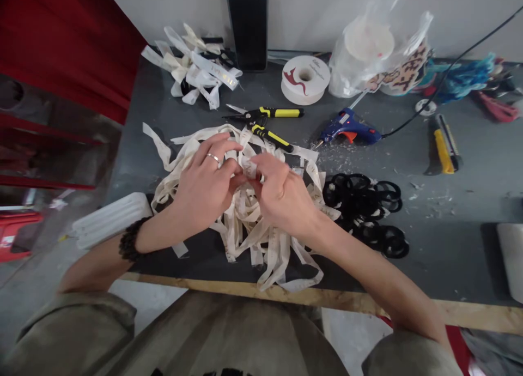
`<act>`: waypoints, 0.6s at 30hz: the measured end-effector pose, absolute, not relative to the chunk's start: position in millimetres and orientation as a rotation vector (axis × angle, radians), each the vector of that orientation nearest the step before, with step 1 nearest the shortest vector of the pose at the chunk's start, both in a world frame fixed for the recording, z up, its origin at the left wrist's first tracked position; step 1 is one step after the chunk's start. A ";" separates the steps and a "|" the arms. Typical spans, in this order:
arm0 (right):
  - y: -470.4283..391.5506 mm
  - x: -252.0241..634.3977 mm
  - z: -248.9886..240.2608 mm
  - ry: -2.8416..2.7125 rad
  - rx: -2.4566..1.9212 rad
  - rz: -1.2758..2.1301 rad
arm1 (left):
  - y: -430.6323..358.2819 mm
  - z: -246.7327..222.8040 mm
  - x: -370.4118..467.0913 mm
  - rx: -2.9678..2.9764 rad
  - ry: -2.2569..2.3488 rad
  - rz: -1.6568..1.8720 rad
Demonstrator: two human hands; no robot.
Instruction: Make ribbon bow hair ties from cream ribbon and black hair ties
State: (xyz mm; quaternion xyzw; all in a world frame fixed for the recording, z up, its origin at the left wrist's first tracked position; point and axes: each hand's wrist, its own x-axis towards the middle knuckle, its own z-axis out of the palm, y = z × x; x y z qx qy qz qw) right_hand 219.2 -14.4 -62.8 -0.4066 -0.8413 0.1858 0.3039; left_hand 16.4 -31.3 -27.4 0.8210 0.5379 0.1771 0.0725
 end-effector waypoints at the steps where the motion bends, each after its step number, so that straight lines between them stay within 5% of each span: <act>1: -13.5 219.4 -63.9 -2.227 -1.101 0.480 | -31.8 -28.3 18.3 2.465 1.608 0.545; 7: -11.5 220.3 -69.7 -2.253 -1.094 0.365 | -32.7 -32.1 23.4 2.483 1.594 0.523; 18: 4.8 236.0 -46.6 -2.083 -1.127 0.769 | -17.3 -18.4 3.5 1.789 1.376 0.653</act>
